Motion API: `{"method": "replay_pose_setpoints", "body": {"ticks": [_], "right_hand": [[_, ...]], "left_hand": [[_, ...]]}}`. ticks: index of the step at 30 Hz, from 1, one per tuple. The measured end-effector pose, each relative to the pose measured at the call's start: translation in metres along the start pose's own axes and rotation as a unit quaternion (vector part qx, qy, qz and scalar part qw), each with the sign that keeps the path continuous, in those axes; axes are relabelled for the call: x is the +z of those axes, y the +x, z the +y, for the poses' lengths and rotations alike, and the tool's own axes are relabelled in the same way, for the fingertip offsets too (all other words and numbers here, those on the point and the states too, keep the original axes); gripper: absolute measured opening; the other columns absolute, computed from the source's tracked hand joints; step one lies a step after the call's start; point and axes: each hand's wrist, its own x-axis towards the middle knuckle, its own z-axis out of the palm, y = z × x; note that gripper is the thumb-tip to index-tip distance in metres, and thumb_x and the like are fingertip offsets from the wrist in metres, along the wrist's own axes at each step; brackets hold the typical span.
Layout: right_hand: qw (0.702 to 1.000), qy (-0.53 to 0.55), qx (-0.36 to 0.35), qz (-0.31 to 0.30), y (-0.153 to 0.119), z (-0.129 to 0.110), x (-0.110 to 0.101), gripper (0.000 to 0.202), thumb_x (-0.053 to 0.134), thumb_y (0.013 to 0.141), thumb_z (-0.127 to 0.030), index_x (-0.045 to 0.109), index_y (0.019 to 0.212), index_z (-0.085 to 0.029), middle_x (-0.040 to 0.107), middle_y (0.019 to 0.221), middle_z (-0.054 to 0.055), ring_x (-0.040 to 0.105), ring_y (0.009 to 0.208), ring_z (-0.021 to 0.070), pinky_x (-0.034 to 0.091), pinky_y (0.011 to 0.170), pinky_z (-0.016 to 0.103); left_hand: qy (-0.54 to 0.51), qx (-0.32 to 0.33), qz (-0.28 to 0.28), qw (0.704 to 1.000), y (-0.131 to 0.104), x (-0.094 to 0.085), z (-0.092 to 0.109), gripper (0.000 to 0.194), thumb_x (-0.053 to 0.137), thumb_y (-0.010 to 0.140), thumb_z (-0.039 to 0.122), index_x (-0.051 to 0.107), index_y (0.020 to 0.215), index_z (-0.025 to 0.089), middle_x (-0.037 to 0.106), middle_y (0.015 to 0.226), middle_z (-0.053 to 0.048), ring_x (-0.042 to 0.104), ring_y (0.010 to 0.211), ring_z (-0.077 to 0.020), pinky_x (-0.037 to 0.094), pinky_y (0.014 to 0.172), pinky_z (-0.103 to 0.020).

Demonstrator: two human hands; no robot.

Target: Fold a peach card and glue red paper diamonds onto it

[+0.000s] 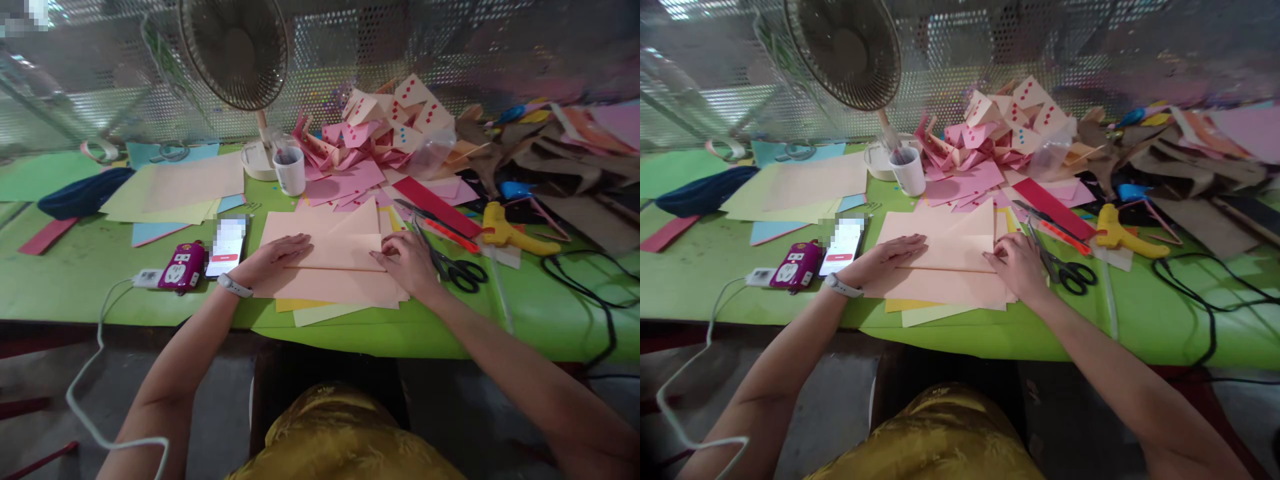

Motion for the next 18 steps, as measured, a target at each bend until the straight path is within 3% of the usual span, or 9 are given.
{"method": "replay_pose_setpoints", "body": {"ticks": [7, 18], "right_hand": [[1.000, -0.006, 0.007, -0.014, 0.0010, -0.0043, -0.0033, 0.027, 0.060, 0.086, -0.048, 0.060, 0.076, -0.023, 0.061, 0.101, 0.008, 0.055, 0.102, 0.0290, 0.042, 0.089, 0.049], [1.000, -0.006, 0.009, -0.021, 0.0024, -0.0064, -0.0046, 0.020, 0.064, 0.085, -0.041, 0.059, 0.078, -0.022, 0.061, 0.101, 0.007, 0.057, 0.098, 0.0264, 0.042, 0.091, 0.047]], "left_hand": [[-0.002, -0.013, 0.025, 1.000, 0.0031, 0.0002, 0.0071, 0.046, 0.045, 0.096, 0.046, 0.051, 0.137, 0.026, 0.048, 0.146, -0.003, 0.041, 0.137, -0.0202, 0.034, 0.116, -0.043], [0.084, 0.002, 0.009, 0.996, 0.0046, 0.0034, 0.0068, 0.050, 0.043, 0.097, 0.045, 0.045, 0.142, 0.022, 0.044, 0.149, -0.006, 0.038, 0.139, -0.0217, 0.031, 0.117, -0.042]]}}
